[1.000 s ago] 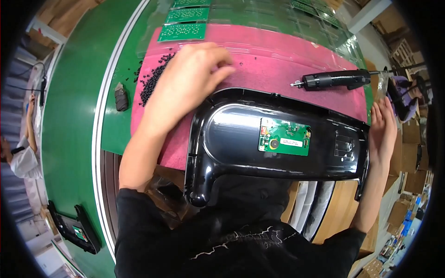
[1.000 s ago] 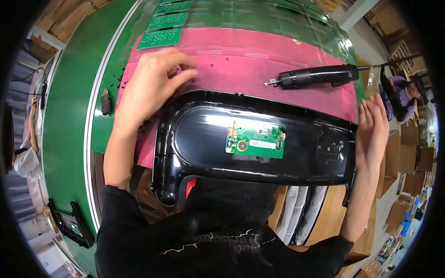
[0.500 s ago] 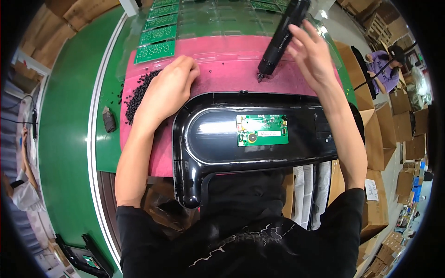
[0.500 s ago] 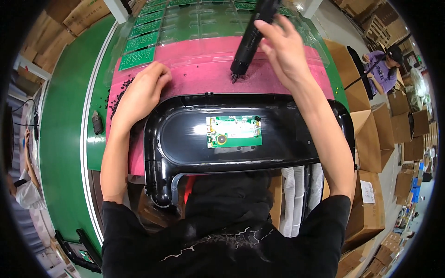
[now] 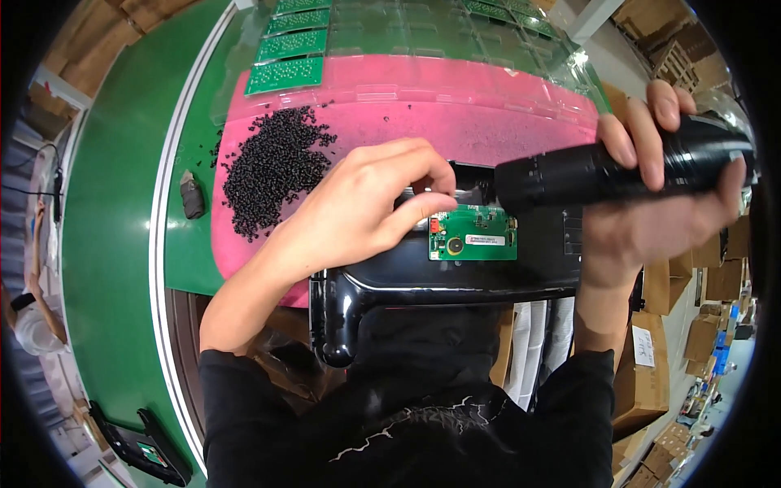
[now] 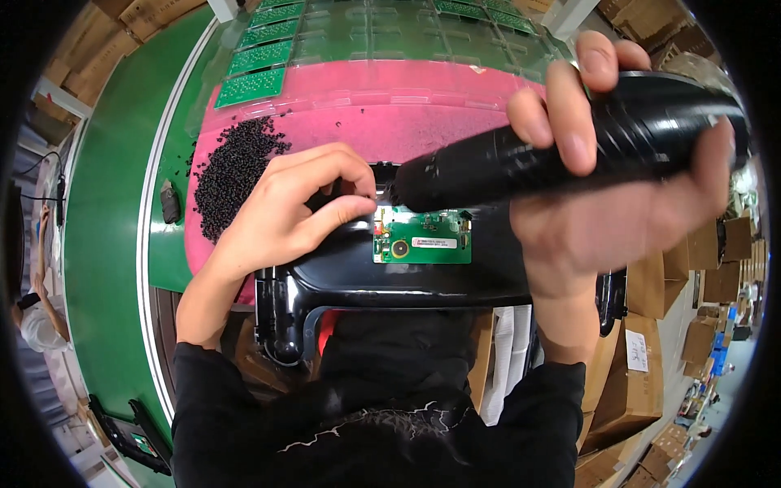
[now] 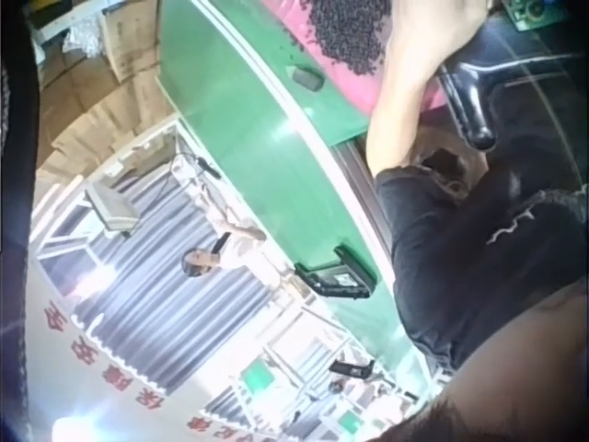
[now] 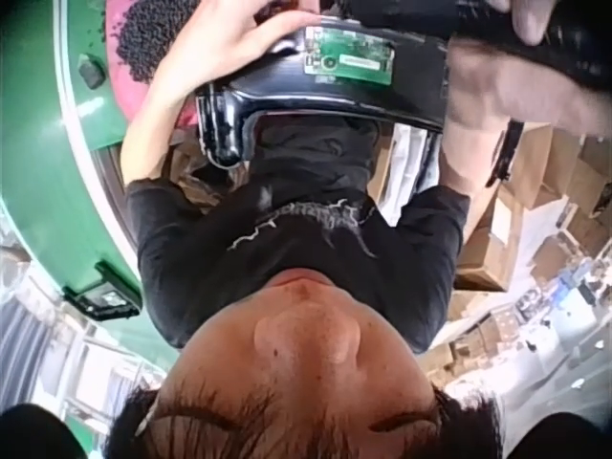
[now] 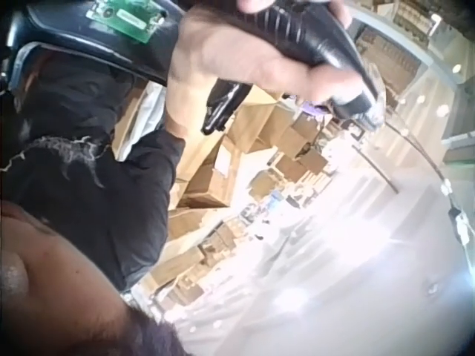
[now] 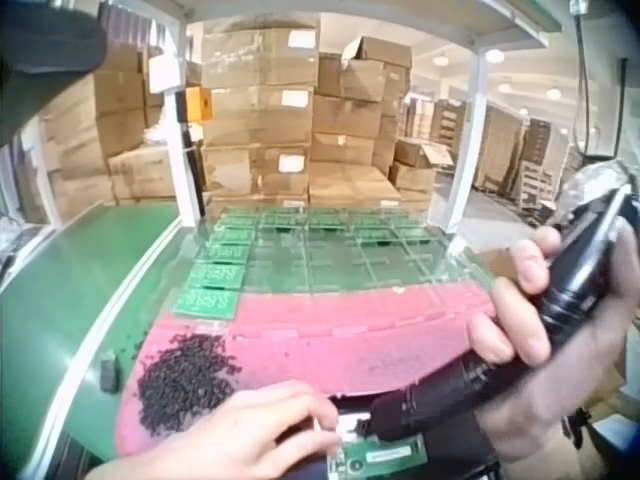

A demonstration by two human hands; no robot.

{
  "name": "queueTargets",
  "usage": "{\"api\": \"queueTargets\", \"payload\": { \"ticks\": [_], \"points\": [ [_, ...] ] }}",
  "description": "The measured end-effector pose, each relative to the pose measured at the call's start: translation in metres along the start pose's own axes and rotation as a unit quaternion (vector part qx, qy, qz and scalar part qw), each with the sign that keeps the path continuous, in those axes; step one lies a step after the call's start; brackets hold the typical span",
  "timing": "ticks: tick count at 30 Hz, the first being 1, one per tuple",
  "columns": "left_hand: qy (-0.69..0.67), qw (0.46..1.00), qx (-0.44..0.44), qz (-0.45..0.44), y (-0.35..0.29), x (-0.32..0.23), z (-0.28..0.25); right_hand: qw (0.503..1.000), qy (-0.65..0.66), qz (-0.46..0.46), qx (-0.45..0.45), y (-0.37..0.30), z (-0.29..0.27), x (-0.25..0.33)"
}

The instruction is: Assembling electronic components by installing circuit boards into plastic housings using an electric screwdriver.

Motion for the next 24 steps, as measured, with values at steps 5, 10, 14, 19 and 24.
{"api": "queueTargets", "payload": {
  "ticks": [5,10,14,19,24],
  "points": [
    [-0.051,0.993,-0.022,0.1,-0.003,-0.008,0.004,1.0,-0.005,0.007,0.004,-0.012,0.008,0.004],
    [-0.042,0.993,-0.015,0.105,-0.005,-0.01,0.004,1.0,-0.014,0.01,0.007,-0.015,0.007,0.002],
    [-0.087,0.993,-0.032,0.072,0.0,-0.021,0.009,1.0,-0.026,0.0,-0.001,-0.022,0.003,0.006],
    [-0.004,0.989,-0.049,0.137,-0.005,-0.017,0.006,0.996,-0.071,-0.008,0.06,-0.026,-0.006,-0.005],
    [0.045,0.975,-0.076,0.203,-0.005,-0.027,0.006,0.986,-0.057,0.028,0.151,-0.035,-0.011,0.001]
  ]
}}
Point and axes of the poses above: each hand's wrist, its own y-axis towards the middle knuckle, its own z-axis out of the palm, x = y × z, the point moved 5 cm from there along y, towards the middle knuckle, and after that the axes turned 6 degrees about y, right-handed, at the moved point
